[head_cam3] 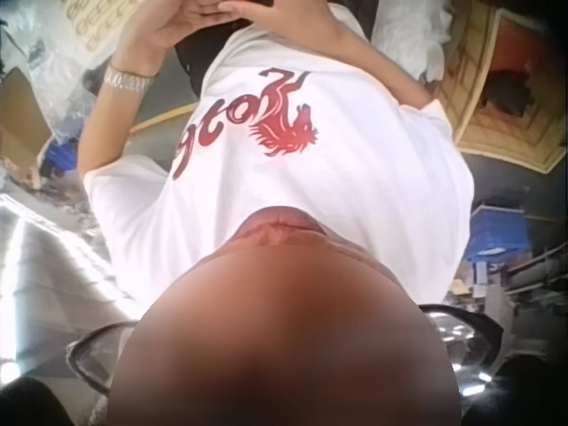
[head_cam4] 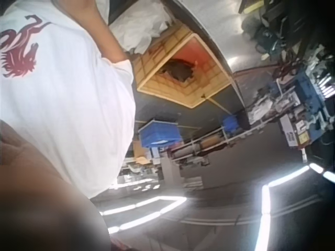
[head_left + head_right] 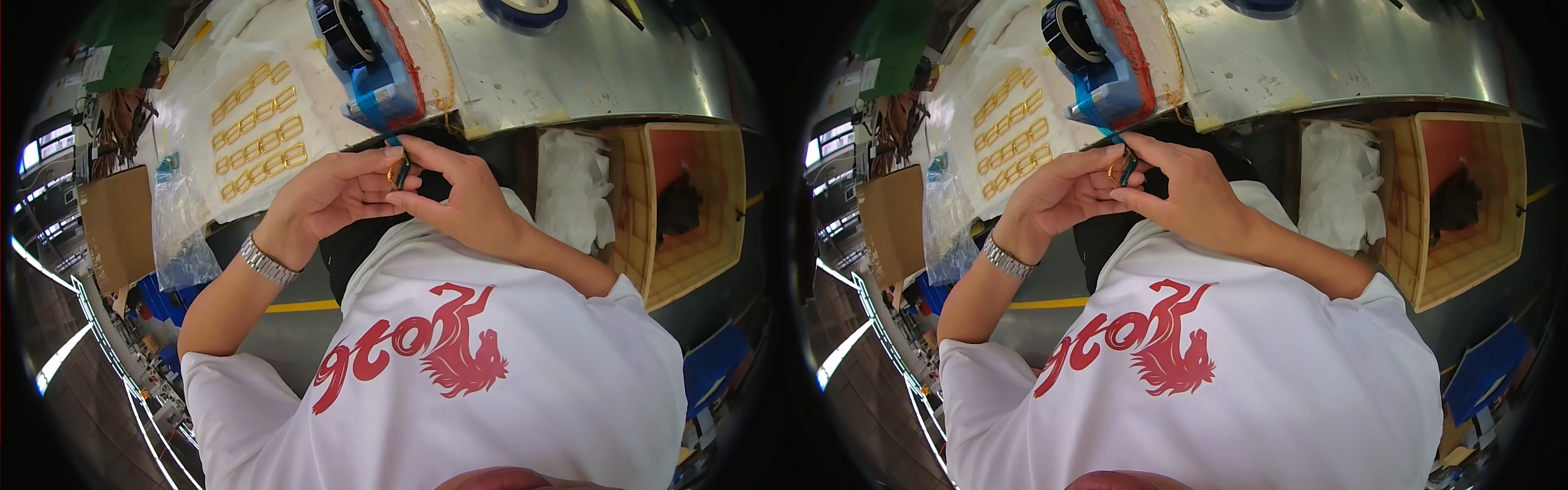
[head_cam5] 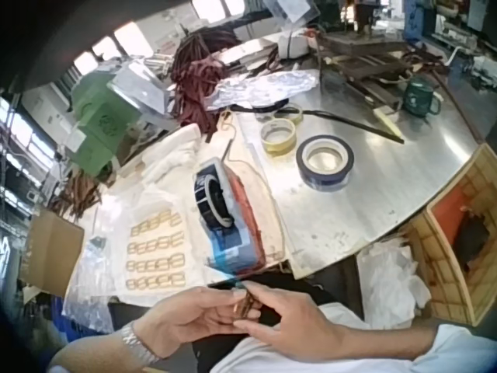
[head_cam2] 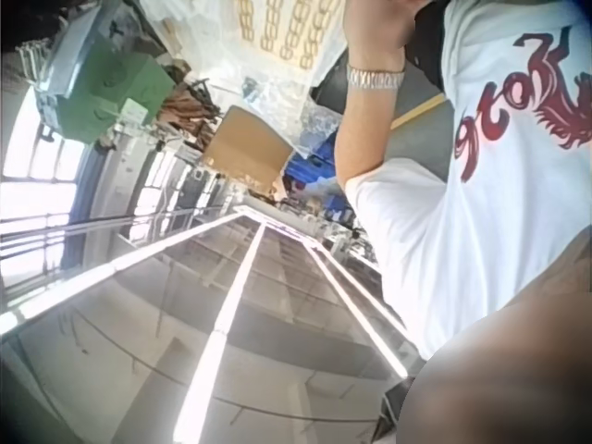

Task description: Applying protective blue tape to gold-colored metal buckles at a workshop station.

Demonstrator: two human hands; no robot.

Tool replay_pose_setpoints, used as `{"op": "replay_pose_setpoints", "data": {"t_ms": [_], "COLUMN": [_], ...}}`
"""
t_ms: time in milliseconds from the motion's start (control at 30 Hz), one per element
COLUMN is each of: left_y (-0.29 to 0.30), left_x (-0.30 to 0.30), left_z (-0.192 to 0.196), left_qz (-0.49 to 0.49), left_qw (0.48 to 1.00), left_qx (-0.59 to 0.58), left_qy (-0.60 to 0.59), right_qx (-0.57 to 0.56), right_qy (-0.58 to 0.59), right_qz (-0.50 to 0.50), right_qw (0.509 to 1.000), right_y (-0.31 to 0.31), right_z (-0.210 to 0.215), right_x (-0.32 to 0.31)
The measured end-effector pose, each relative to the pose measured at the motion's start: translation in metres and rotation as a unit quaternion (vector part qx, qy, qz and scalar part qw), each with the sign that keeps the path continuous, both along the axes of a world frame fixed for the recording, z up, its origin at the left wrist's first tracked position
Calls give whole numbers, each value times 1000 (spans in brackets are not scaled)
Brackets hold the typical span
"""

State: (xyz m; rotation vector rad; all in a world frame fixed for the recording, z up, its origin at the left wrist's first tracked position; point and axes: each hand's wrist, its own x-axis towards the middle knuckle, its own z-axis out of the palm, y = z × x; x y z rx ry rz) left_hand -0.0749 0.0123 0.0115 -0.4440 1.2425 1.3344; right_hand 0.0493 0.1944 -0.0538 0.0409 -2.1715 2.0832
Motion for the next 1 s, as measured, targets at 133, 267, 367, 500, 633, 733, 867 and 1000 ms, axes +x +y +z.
{"op": "replay_pose_setpoints", "data": {"t_ms": [133,267,367,500,633,733,867,1000], "left_y": [1,-7,-21,-14,-3,-5,-5,-6], "left_x": [7,29,66,95,95,96,96,93], "left_z": [-1,2,-10,-13,-28,-41,-37,-33], "left_qz": [32,-4,-18,-12,10,22,19,42], "left_qw": [999,988,882,747,641,617,606,656], "left_qx": [28,0,-27,-61,-80,-88,-95,-86], "left_qy": [-1,151,471,662,764,782,790,749], "right_qx": [-20,-31,-73,-122,-173,-168,-129,-131], "right_qy": [-33,-31,-62,-130,-140,-145,-113,-87], "right_qz": [15,8,26,66,41,49,42,35], "right_qw": [999,999,995,982,974,974,984,987], "right_y": [2,3,6,8,2,2,-1,-3], "right_z": [12,10,19,33,32,35,36,36], "right_x": [-3,-5,-5,-4,-3,-1,3,8]}}
